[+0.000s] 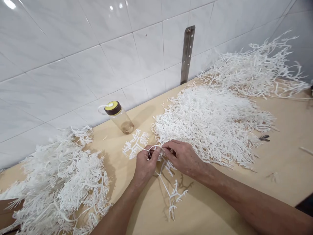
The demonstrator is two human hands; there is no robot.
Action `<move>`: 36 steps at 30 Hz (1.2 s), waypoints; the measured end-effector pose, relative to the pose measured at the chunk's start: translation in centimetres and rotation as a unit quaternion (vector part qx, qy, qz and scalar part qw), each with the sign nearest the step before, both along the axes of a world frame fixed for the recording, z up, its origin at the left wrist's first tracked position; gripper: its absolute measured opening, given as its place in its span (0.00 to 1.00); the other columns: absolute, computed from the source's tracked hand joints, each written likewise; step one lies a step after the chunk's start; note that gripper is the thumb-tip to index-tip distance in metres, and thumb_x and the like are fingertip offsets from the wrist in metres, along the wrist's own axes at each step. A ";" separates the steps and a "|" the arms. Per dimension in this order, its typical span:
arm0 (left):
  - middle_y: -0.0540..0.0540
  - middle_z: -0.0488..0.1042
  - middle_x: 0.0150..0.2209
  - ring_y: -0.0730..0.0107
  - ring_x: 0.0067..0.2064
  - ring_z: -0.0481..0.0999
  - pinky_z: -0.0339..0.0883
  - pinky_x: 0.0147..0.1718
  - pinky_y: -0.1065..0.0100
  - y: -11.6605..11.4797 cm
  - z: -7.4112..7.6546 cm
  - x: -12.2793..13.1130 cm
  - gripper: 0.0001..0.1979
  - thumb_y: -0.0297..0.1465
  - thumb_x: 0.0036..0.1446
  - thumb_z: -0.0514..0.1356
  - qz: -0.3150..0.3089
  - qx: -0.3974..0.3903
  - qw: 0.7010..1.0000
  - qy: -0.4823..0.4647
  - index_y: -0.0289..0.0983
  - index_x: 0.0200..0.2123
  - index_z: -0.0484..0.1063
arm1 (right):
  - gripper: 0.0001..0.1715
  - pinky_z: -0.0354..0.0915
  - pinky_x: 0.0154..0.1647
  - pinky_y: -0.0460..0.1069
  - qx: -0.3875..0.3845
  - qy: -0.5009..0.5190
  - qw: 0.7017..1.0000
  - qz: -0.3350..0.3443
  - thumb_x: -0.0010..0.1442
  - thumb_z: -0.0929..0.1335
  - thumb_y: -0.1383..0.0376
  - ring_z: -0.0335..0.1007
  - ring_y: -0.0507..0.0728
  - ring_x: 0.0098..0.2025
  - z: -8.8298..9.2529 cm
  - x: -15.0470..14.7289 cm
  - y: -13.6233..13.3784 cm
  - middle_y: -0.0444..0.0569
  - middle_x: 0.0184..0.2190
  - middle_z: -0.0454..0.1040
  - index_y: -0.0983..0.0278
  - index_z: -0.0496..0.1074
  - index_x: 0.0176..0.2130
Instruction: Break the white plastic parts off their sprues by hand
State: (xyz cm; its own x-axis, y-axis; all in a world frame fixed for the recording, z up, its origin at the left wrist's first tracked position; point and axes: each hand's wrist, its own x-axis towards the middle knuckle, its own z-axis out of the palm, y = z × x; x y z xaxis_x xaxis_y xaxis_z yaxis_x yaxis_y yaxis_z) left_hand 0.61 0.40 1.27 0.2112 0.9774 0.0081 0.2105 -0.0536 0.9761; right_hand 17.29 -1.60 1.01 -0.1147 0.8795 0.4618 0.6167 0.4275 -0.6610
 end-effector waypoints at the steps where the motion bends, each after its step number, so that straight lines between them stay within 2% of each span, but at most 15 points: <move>1: 0.51 0.69 0.24 0.72 0.27 0.66 0.61 0.29 0.72 0.0 0.1 0.0 0.15 0.42 0.57 0.63 0.001 0.001 1.000 0.000 0.34 0.30 0.73 | 0.09 0.63 0.33 0.48 0.000 -0.008 1.000 -0.001 0.64 0.64 0.70 0.71 0.54 0.31 0.1 -0.1 -0.1 0.47 0.30 0.77 0.64 0.74 0.36; 6: 0.50 0.70 0.24 0.72 0.27 0.67 0.61 0.28 0.72 0.0 0.3 0.1 0.16 0.43 0.55 0.63 0.007 -0.007 1.000 -0.019 0.34 0.29 0.74 | 0.06 0.59 0.28 0.46 -0.012 0.006 1.000 -0.021 0.61 0.65 0.71 0.66 0.51 0.26 0.2 -0.6 -0.2 0.44 0.26 0.73 0.64 0.72 0.33; 12: 0.52 0.66 0.23 0.73 0.26 0.63 0.57 0.26 0.72 0.2 0.4 -0.1 0.16 0.42 0.58 0.61 -0.019 -0.006 1.000 0.022 0.34 0.27 0.73 | 0.06 0.61 0.30 0.46 -0.027 0.025 0.999 -0.016 0.63 0.66 0.70 0.68 0.51 0.27 0.2 -0.6 -0.1 0.44 0.28 0.75 0.63 0.72 0.35; 21: 0.52 0.64 0.22 0.73 0.25 0.62 0.55 0.24 0.73 0.5 0.0 -0.1 0.18 0.43 0.56 0.61 -0.003 0.007 0.999 0.049 0.36 0.23 0.69 | 0.07 0.61 0.35 0.48 -0.011 -0.048 0.999 -0.008 0.64 0.64 0.71 0.71 0.54 0.33 0.1 -0.7 0.1 0.48 0.32 0.76 0.65 0.72 0.36; 28: 0.53 0.63 0.21 0.73 0.23 0.59 0.53 0.22 0.72 0.5 -0.4 -0.5 0.18 0.45 0.57 0.59 0.025 0.024 0.997 0.075 0.36 0.25 0.70 | 0.09 0.59 0.35 0.49 -0.092 -0.132 0.987 0.029 0.67 0.62 0.69 0.70 0.54 0.33 1.8 -0.8 0.9 0.49 0.32 0.77 0.66 0.71 0.36; 31: 0.52 0.65 0.21 0.72 0.23 0.61 0.54 0.22 0.72 0.4 -0.2 -0.6 0.18 0.45 0.57 0.58 0.038 0.036 0.995 0.080 0.37 0.26 0.70 | 0.09 0.57 0.33 0.48 -0.108 -0.150 0.982 0.034 0.67 0.62 0.69 0.69 0.54 0.32 2.3 -1.1 1.6 0.48 0.31 0.76 0.65 0.70 0.35; 34: 0.51 0.66 0.21 0.70 0.24 0.64 0.56 0.22 0.72 0.7 -0.2 -0.7 0.18 0.46 0.56 0.58 0.053 0.039 0.995 0.073 0.37 0.26 0.69 | 0.07 0.57 0.33 0.48 -0.083 -0.144 0.986 0.032 0.66 0.62 0.69 0.68 0.54 0.32 1.9 -1.7 1.9 0.48 0.31 0.75 0.65 0.69 0.35; 36: 0.51 0.66 0.21 0.70 0.24 0.64 0.57 0.22 0.72 1.1 -0.3 -0.8 0.17 0.46 0.56 0.59 0.040 0.020 0.997 0.055 0.37 0.26 0.69 | 0.06 0.58 0.33 0.48 -0.041 -0.135 0.990 0.023 0.65 0.62 0.70 0.68 0.54 0.32 1.0 -2.0 1.9 0.48 0.31 0.74 0.65 0.68 0.36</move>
State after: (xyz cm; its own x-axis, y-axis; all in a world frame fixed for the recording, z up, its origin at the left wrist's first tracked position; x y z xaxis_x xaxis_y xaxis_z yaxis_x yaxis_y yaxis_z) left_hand -0.14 1.52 0.95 0.1335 0.9906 0.0289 0.3212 -0.0708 0.9444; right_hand 15.28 0.25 1.98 -0.2653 0.9034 0.3368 0.7561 0.4117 -0.5087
